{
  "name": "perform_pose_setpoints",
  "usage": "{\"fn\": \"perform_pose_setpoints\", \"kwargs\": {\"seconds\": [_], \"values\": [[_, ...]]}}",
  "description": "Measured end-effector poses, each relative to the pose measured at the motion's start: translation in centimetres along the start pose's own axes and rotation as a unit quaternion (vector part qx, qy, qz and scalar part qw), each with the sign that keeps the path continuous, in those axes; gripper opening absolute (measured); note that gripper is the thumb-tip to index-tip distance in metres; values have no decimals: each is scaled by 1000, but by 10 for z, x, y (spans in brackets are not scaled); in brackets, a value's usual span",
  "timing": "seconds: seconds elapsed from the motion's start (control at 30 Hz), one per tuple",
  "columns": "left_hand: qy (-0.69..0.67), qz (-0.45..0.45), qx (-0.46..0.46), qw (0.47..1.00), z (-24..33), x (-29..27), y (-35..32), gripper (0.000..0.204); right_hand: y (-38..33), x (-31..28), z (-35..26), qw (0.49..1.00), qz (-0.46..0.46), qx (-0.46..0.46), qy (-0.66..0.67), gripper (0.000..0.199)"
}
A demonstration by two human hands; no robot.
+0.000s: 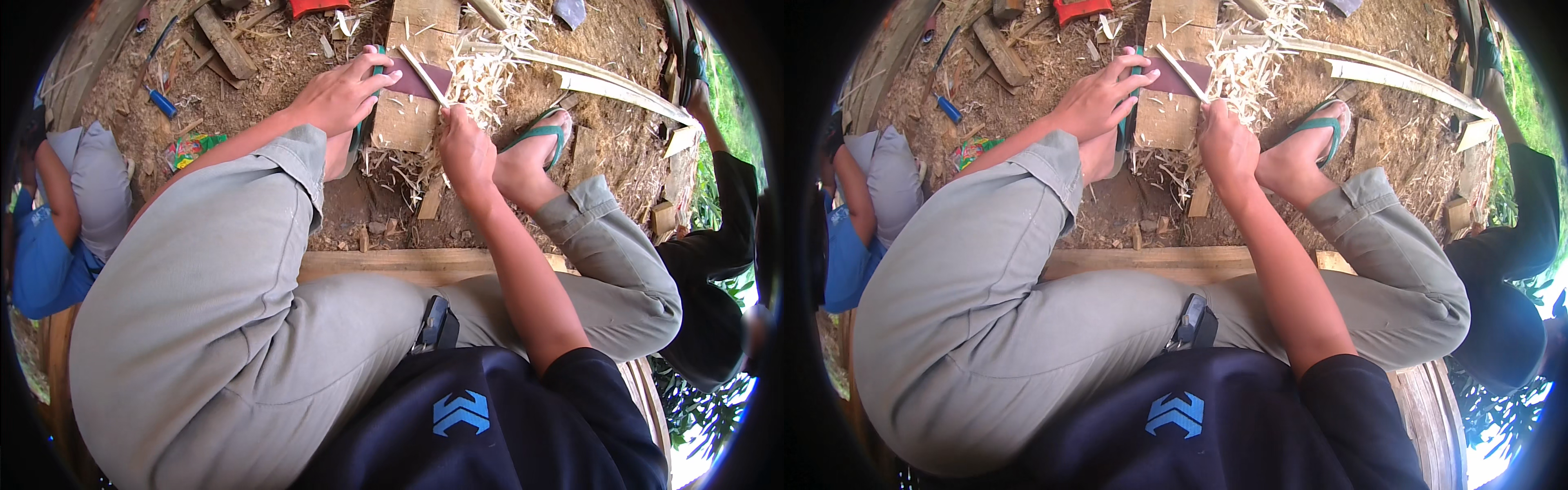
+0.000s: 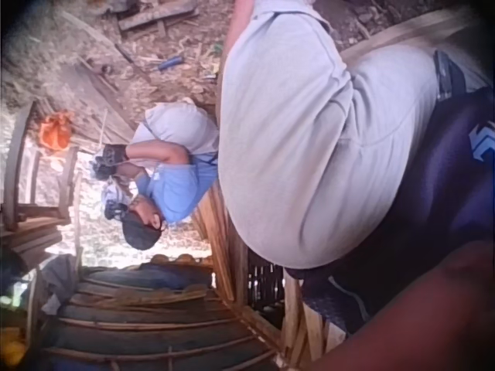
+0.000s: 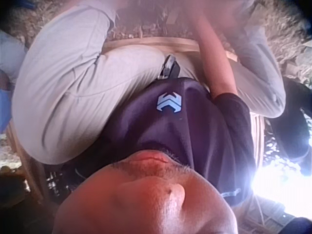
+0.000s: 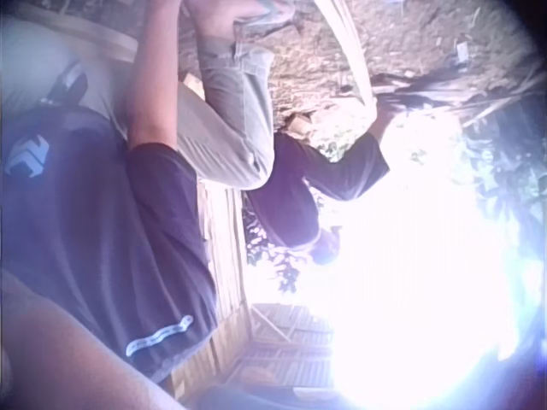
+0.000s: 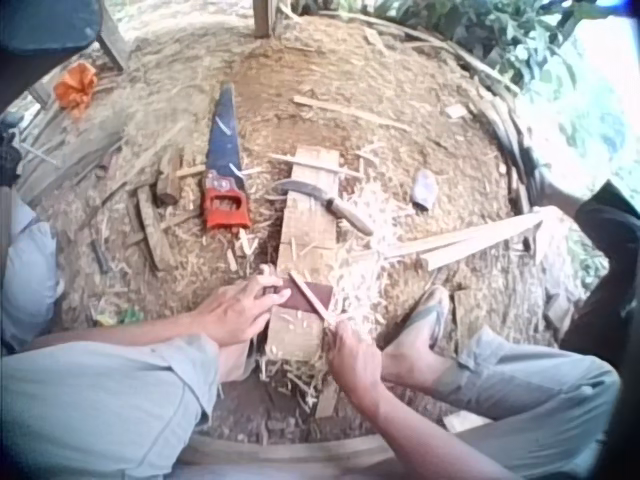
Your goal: The person sits on the ground and uses a sanding block to smooth a small wooden stick. They hold the sanding block in their left hand and rub the stick against it with their right hand. The person occasionally lifts the stick to inspect the surface before continuing to sand.
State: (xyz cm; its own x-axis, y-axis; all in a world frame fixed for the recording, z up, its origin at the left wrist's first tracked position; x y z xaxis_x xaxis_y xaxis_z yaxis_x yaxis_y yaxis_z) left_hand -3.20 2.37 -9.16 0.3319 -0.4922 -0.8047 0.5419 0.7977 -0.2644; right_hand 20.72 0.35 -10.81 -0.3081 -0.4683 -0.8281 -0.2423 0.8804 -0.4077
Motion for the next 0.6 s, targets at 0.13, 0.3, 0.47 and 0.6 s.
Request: {"fn": "perform_pose_setpoints", "kwargs": {"seconds": [0.13,0.3,0.47,0.6], "values": [[10,-19,10,1000,0,0,-1,57,-17,14,17,1000,17,-8,-13,24],[12,-13,10,1000,-1,3,1,58,-2,8,5,1000,-7,-2,-11,25],[-3,-29,0,1000,4,1,-3,59,-27,13,17,997,-28,11,-66,25],[5,-11,13,1000,-3,2,3,62,8,9,3,999,-39,-13,-22,28]]}}
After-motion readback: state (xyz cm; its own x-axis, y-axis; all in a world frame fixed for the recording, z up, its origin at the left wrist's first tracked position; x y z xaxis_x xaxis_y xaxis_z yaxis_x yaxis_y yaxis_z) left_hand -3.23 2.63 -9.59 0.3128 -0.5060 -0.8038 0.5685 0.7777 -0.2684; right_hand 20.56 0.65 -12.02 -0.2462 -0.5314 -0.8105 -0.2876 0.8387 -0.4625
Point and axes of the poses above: each hand's wrist, its own y-axis towards the middle knuckle, its own x-axis out of the palm, z = x × y, the point moved 3 cm from there along y, towards the middle knuckle, and after that the axes turned 9 degrees about -z, right-handed, at the moved point
